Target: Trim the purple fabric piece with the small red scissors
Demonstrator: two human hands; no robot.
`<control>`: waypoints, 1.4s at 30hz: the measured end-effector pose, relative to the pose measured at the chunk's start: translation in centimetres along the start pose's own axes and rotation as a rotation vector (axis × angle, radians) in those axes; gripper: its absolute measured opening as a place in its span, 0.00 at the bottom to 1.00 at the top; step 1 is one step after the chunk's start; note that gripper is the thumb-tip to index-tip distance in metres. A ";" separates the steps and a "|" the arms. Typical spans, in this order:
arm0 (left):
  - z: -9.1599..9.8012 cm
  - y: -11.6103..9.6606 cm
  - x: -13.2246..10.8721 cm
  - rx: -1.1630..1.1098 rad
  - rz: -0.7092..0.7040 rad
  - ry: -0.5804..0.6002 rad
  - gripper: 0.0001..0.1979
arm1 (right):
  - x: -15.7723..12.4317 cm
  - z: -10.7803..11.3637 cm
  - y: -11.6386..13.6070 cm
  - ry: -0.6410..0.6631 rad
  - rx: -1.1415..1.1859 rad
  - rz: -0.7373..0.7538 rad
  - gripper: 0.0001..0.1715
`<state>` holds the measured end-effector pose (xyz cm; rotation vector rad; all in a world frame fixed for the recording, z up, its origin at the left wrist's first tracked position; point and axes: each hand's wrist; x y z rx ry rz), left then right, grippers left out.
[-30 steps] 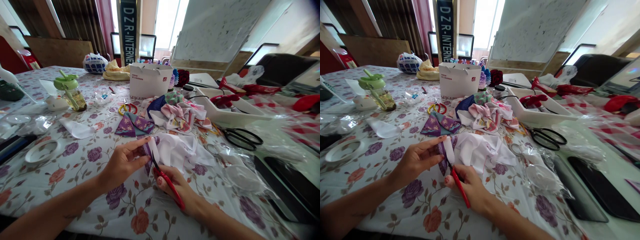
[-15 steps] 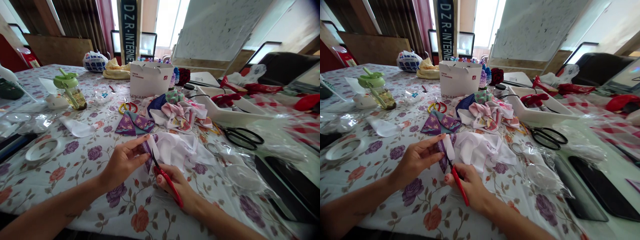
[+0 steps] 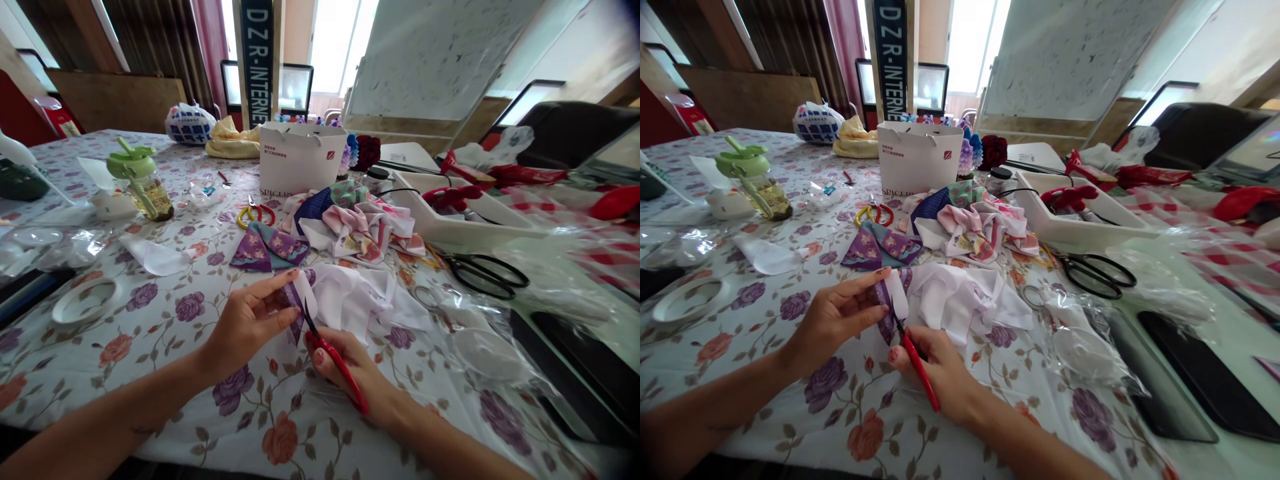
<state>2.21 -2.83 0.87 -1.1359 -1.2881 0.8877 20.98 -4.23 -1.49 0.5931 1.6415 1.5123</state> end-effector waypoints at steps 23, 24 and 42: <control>0.0 0.1 0.0 -0.033 0.001 -0.012 0.25 | 0.0 -0.3 0.4 -0.055 0.004 -0.031 0.34; 0.0 0.1 0.0 -0.032 -0.001 -0.012 0.25 | 0.0 -0.3 0.4 -0.054 0.006 -0.029 0.34; 0.6 0.0 0.5 -0.024 -0.002 -0.057 0.26 | 0.0 -0.1 0.6 -0.047 -0.007 -0.070 0.33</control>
Point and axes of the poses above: each hand's wrist, its own x-axis towards the middle knuckle, its own z-axis out of the back of the hand, y = z × x, and after that the axes turned 9 degrees about -z, right-handed
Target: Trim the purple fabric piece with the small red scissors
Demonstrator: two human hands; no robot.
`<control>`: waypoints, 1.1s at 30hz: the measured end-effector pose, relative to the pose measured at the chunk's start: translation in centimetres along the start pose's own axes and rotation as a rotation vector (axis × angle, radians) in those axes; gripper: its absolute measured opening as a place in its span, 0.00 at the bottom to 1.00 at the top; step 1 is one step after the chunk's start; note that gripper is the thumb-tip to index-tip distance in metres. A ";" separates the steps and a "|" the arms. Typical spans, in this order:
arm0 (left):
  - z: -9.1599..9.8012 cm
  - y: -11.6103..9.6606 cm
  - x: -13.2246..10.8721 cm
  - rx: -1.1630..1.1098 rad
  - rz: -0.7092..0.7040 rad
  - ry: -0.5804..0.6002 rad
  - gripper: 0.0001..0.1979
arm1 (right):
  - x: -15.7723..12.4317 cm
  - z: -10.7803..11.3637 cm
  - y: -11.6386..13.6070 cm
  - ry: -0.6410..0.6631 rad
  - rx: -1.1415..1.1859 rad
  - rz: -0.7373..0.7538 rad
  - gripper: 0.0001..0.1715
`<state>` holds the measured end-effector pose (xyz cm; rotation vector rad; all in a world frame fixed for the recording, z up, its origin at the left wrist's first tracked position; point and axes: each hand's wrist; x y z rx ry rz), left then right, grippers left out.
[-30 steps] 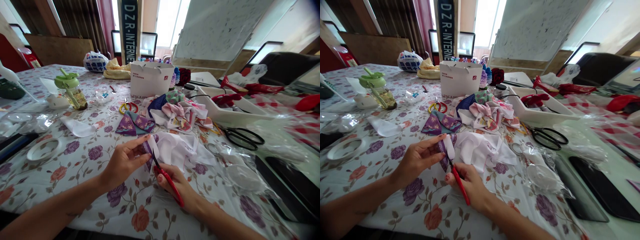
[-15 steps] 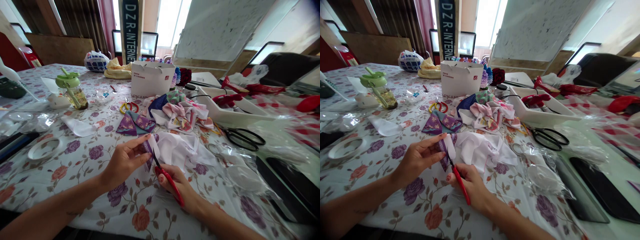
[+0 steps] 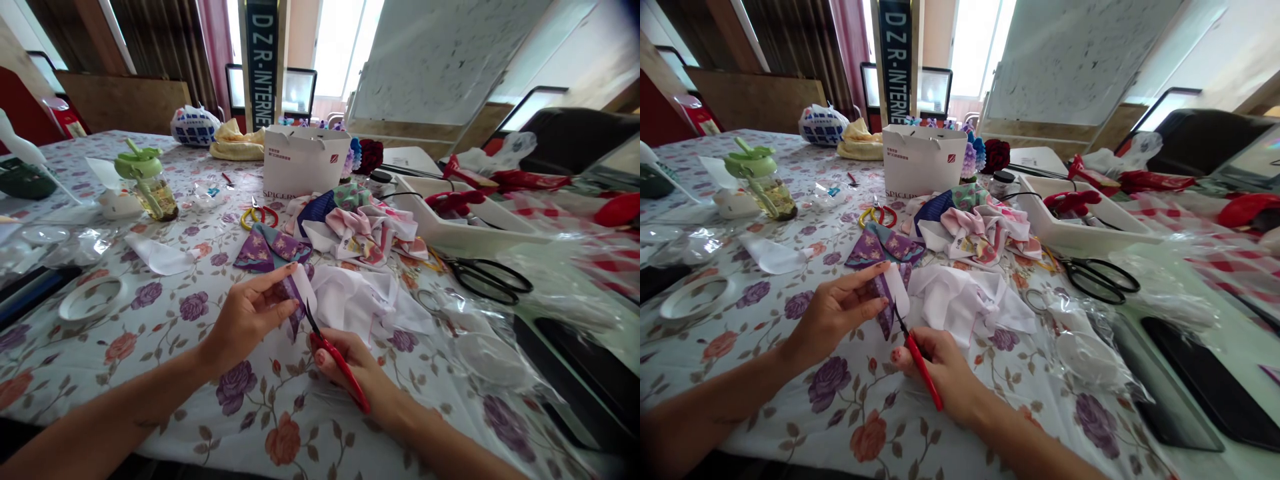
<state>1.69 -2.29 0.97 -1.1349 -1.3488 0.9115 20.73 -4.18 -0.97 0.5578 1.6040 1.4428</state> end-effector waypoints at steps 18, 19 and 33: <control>0.6 1.1 1.0 -0.113 0.177 0.061 0.13 | 0.5 1.1 0.5 -0.372 0.179 0.049 0.19; 0.4 1.1 0.9 -0.113 0.173 0.074 0.13 | 0.5 1.0 0.5 -0.365 0.194 0.060 0.20; -0.5 2.0 -0.3 -0.207 0.307 0.268 0.23 | 1.4 1.5 -0.7 -0.463 -0.011 0.244 0.16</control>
Point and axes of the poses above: each hand's wrist, its own x-axis towards the middle knuckle, its own z-axis out of the back of the hand, y = z × x, and after that the axes turned 9 degrees about -z, right-handed
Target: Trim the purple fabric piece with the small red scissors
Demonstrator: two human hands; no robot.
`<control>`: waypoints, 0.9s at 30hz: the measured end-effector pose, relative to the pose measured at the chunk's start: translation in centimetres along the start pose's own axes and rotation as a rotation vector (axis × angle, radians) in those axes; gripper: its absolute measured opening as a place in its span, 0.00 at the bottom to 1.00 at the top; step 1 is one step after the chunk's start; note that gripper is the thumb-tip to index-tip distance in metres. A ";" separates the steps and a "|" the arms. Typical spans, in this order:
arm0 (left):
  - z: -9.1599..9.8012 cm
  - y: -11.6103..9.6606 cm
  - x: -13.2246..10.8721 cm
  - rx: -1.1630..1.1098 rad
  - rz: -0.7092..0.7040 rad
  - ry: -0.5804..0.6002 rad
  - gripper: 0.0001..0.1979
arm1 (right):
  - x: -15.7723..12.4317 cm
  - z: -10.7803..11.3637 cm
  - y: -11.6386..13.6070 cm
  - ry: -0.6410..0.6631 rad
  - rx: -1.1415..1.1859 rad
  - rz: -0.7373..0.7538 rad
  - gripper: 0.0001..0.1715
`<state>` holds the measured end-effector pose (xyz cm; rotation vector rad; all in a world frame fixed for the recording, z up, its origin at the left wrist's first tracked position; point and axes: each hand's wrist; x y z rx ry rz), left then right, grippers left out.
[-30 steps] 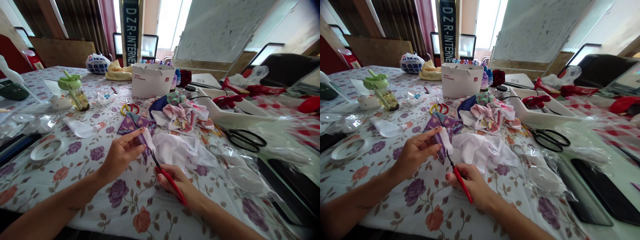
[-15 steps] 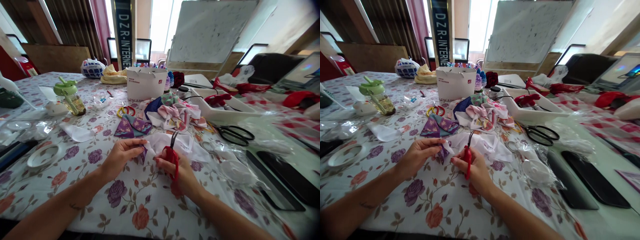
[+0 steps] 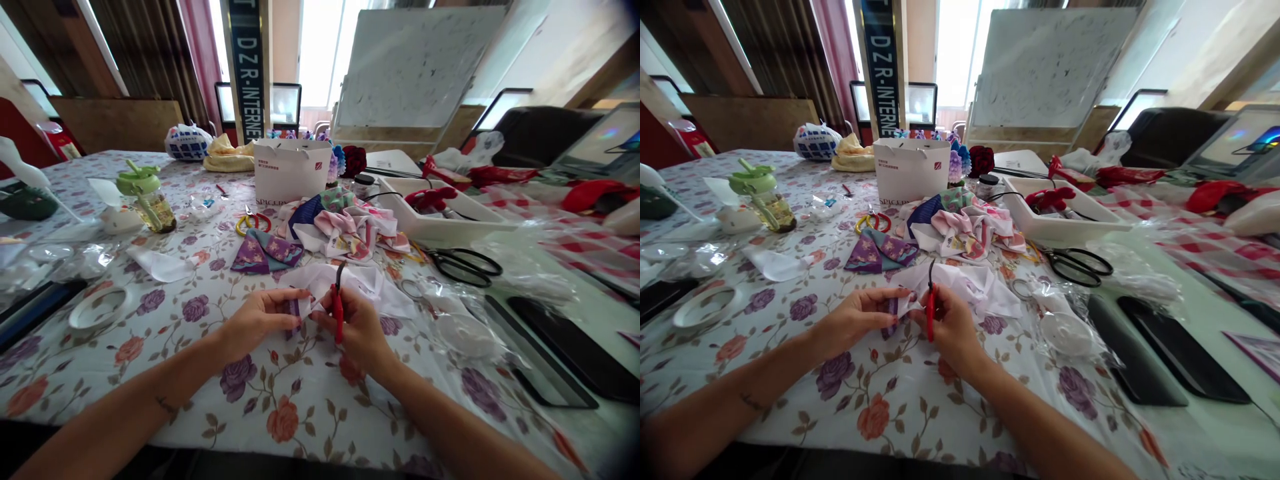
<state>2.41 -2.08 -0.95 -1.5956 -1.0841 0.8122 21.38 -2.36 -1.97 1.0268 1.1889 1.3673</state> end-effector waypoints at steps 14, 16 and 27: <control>1.2 -2.0 -0.2 0.596 -0.595 -0.404 0.30 | 0.7 0.1 -0.5 -0.012 -0.090 -0.092 0.15; 0.8 -1.3 0.2 0.398 -0.360 -0.242 0.32 | 1.8 0.7 -1.0 -0.044 -0.095 -0.084 0.18; 0.1 0.0 0.3 0.079 -0.172 -0.101 0.35 | 2.3 3.0 0.8 -0.161 0.056 -0.001 0.21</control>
Point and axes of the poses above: each hand's wrist, its own x-axis towards the middle knuckle, its own z-axis out of the back of the hand, y = z × x, and after that the axes turned 9 degrees about -z, right-handed
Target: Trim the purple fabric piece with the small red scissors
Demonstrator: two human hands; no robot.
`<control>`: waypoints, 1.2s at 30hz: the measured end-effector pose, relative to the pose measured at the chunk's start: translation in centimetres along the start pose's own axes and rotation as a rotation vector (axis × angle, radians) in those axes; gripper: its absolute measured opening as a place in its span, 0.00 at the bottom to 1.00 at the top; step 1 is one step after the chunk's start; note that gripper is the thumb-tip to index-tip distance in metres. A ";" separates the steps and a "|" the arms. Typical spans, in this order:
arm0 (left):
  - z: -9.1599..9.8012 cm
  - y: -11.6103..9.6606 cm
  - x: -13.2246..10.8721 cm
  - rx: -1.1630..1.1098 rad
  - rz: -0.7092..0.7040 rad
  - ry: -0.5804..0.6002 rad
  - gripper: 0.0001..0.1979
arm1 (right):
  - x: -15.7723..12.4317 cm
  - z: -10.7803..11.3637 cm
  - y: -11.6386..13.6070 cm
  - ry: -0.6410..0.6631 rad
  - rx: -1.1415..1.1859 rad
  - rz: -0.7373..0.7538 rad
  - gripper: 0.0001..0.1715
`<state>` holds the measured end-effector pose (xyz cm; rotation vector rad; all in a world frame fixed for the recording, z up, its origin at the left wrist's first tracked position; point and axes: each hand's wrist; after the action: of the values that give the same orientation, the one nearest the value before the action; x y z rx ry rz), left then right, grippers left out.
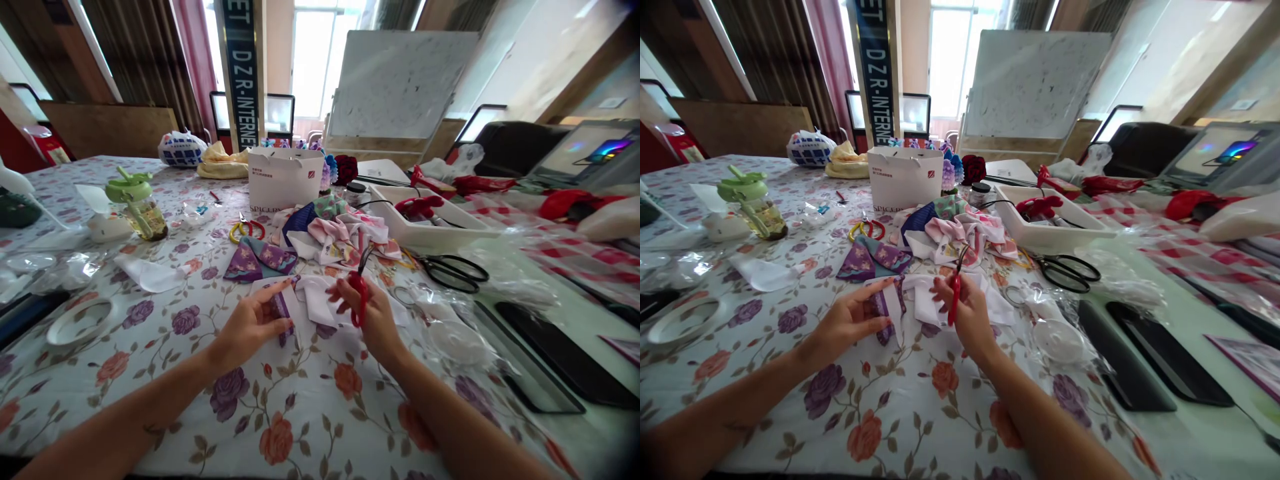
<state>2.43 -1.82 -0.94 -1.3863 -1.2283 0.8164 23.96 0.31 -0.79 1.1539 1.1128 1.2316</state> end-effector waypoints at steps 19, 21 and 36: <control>2.5 -3.0 0.8 0.092 0.001 0.085 0.43 | -3.7 -1.6 0.2 0.876 -0.109 -0.337 0.31; 2.5 -3.1 0.8 0.083 0.031 0.104 0.45 | -3.6 -1.7 0.1 0.880 -0.099 -0.334 0.30; 0.9 -2.9 0.1 -0.016 0.076 0.121 0.50 | -3.9 -2.0 0.0 0.799 -0.079 -0.337 0.32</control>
<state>0.95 -1.72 1.66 -1.4816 -1.0971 0.7650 21.80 -3.51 -1.03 0.3585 1.7365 1.4803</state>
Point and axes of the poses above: each hand's wrist, its own x-axis towards the middle knuckle, its own z-axis out of the back of the hand, y = z × x, and after that the axes turned 9 degrees about -z, right-handed
